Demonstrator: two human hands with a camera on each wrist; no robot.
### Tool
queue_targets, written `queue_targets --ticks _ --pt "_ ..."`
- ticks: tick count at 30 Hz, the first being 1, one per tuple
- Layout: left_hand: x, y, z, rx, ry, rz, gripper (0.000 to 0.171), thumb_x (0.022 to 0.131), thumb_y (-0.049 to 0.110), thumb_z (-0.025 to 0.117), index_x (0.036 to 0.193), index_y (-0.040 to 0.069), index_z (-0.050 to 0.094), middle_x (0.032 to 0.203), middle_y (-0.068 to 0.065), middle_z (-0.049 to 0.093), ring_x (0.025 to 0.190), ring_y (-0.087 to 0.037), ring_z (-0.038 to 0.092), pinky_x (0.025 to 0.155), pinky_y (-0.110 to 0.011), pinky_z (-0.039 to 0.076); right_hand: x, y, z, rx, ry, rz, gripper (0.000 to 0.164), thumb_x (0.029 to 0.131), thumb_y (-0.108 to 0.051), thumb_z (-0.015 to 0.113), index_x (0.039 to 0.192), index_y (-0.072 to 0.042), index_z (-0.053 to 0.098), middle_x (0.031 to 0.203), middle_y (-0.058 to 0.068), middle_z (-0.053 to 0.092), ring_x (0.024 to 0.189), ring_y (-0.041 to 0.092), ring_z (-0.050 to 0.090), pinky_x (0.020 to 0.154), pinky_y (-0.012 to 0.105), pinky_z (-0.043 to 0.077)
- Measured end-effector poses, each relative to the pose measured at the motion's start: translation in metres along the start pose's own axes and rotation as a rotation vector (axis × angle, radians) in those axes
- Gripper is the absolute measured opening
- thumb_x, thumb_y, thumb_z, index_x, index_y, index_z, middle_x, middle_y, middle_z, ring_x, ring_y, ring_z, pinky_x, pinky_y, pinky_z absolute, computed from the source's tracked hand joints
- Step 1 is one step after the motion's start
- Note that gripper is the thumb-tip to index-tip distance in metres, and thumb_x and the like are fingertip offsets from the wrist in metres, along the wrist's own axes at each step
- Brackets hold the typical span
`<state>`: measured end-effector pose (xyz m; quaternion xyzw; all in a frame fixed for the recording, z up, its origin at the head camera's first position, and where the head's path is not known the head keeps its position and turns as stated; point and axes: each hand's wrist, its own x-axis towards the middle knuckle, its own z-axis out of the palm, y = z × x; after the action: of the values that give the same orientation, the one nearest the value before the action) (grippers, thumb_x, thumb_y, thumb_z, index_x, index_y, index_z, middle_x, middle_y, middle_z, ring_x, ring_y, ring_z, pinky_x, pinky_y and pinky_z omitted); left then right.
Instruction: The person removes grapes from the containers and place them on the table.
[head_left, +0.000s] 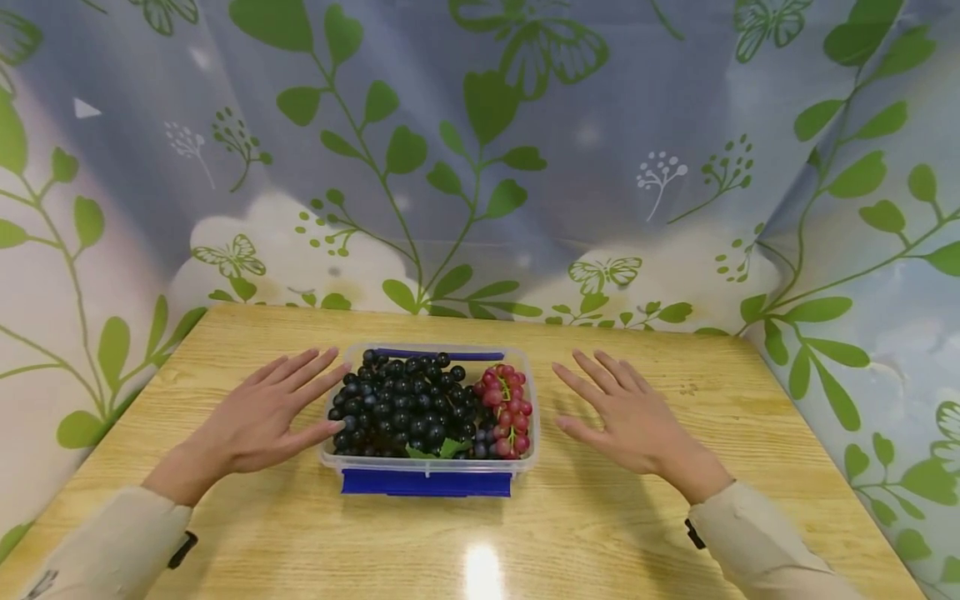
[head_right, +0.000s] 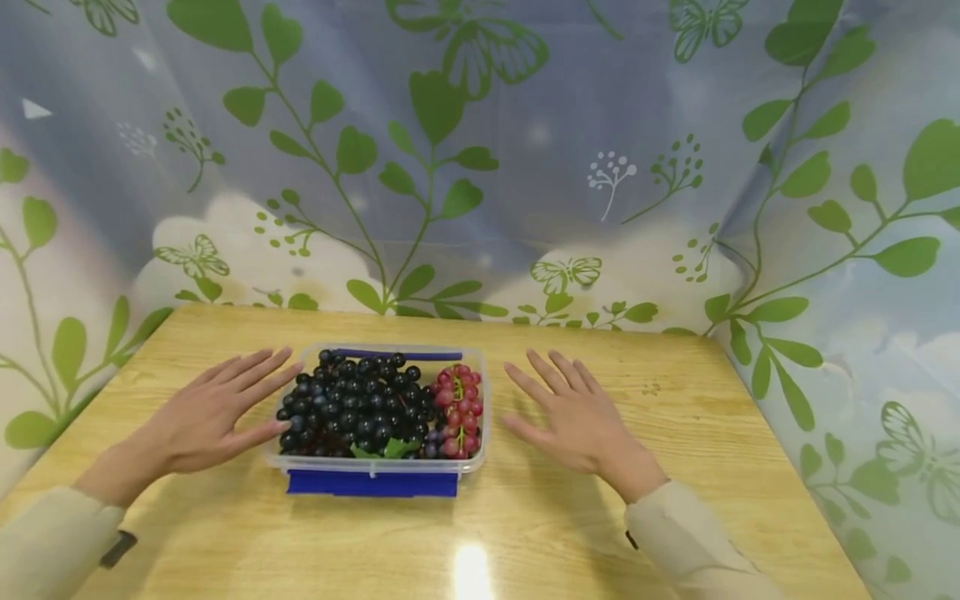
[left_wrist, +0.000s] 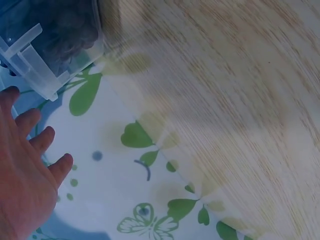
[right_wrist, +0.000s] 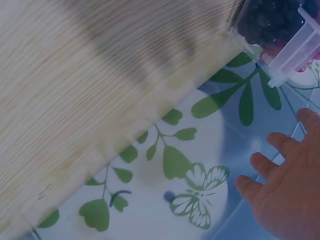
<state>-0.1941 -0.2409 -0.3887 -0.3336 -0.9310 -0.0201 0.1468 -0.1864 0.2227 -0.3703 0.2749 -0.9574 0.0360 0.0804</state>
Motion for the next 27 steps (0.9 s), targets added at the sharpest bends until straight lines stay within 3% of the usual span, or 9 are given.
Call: queue_targets --ticks 10,27 --pt "0.004 0.002 0.004 -0.005 -0.020 0.028 0.071 0.084 0.057 0.043 0.143 0.025 0.020 0.146 0.000 0.016 0.130 -0.025 0.019 0.099 -0.049 0.020 0.007 -0.013 0.005 0.001 0.025 -0.050 0.064 0.086 -0.061 0.031 0.142 -0.034 0.014 0.147 0.000 0.012 0.132 0.024 0.007 0.103 0.049 0.010" --pt "0.003 0.003 0.012 -0.019 -0.030 0.023 0.069 0.087 0.056 0.040 0.143 0.021 0.020 0.147 0.001 0.015 0.130 -0.025 0.019 0.099 -0.049 0.020 0.024 -0.033 0.005 0.002 0.004 -0.088 0.065 0.085 -0.065 0.028 0.142 -0.035 0.015 0.147 -0.005 0.004 0.133 0.021 0.005 0.104 0.047 0.010"
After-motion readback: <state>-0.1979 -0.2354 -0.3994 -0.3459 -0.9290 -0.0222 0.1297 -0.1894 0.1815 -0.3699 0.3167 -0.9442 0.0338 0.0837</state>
